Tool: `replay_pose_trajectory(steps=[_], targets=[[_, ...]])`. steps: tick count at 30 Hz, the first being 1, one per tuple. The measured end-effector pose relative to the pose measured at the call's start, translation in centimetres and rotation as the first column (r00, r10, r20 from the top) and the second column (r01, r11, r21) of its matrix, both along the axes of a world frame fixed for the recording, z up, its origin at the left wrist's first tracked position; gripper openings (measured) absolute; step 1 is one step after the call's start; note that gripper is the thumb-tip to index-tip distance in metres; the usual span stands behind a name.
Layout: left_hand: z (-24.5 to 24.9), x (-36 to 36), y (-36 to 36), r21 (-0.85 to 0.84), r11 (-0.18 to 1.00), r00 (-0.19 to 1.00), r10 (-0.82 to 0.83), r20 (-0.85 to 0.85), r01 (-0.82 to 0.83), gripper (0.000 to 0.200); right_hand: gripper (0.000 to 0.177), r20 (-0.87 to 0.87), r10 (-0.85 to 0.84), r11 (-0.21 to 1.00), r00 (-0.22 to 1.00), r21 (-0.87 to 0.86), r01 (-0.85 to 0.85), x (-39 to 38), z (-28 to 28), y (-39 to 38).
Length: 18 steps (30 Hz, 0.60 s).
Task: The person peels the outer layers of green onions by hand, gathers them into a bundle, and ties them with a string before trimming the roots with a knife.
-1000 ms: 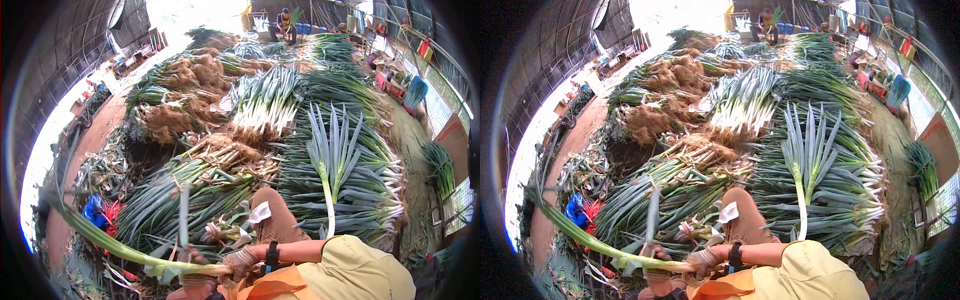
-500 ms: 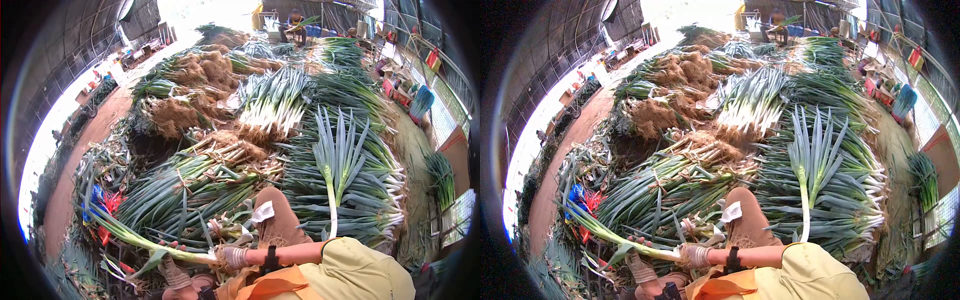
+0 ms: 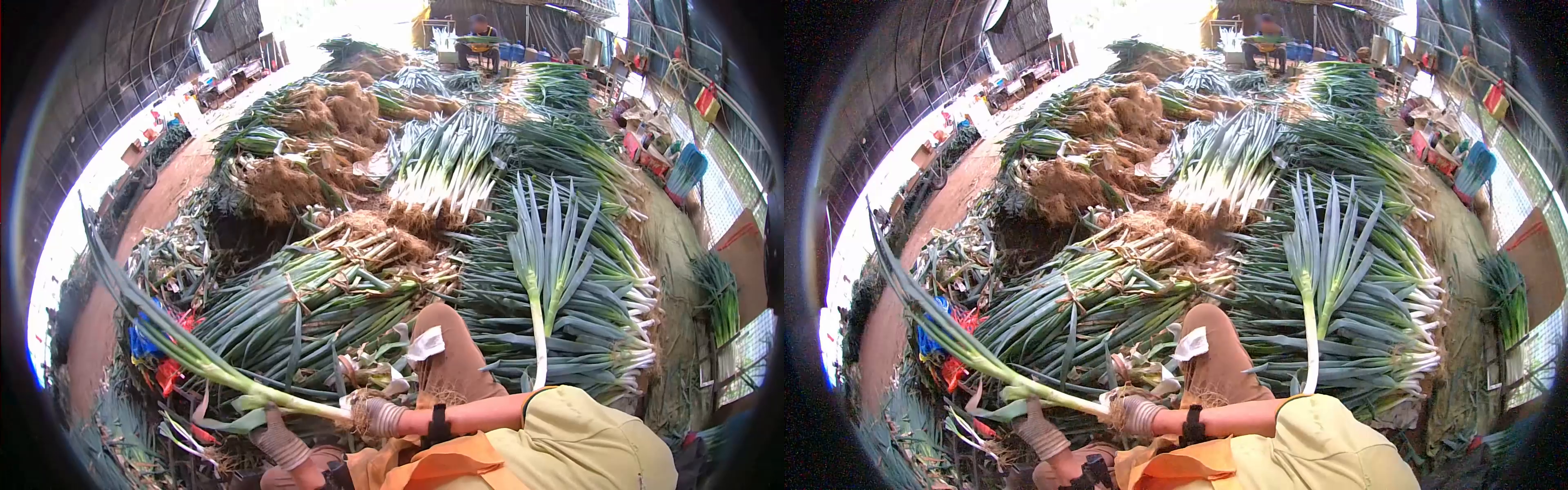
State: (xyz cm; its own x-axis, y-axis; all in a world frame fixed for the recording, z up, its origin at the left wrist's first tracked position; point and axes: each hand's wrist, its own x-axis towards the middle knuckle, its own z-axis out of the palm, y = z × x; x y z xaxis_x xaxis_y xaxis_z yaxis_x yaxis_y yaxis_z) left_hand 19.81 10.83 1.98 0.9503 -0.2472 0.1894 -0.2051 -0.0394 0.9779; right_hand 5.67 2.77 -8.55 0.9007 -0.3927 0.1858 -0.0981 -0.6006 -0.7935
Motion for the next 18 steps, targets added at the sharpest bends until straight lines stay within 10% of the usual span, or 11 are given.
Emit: replay_pose_trajectory(steps=[5, 6, 9, 12, 18], targets=[[-4.1, 0.6, -1.0, -0.290, 0.939, 0.941, -0.255, -0.223, 0.186, 0.032, 0.016, 0.101, -0.140, 0.967, 0.985, 0.226, 0.114, 1.8, -3.8, -0.6], [-4.3, 0.1, -0.8, -0.118, 0.959, 0.885, -0.282, -0.370, 0.256, 0.038, 0.016, 0.120, -0.214, 0.924, 0.969, 0.347, 0.161, 2.6, -3.6, -0.9], [-6.6, -4.1, -1.1, -0.148, 0.669, 0.579, -0.717, -0.389, 0.729, 0.018, 0.014, -0.138, -0.143, 0.931, 0.980, 0.316, 0.181, 1.5, -1.6, -2.8], [-6.7, -6.2, 0.3, -0.434, 0.652, 0.325, -0.719, -0.614, 0.623, 0.016, 0.016, -0.236, -0.102, 0.954, 0.966, 0.251, 0.162, 3.0, -5.1, -4.4], [-7.0, -1.8, 3.3, -0.038, 0.323, 0.180, -0.618, -0.765, 0.946, 0.027, 0.019, -0.356, -0.076, 0.971, 0.932, 0.187, 0.150, 3.8, -8.0, -4.1]])
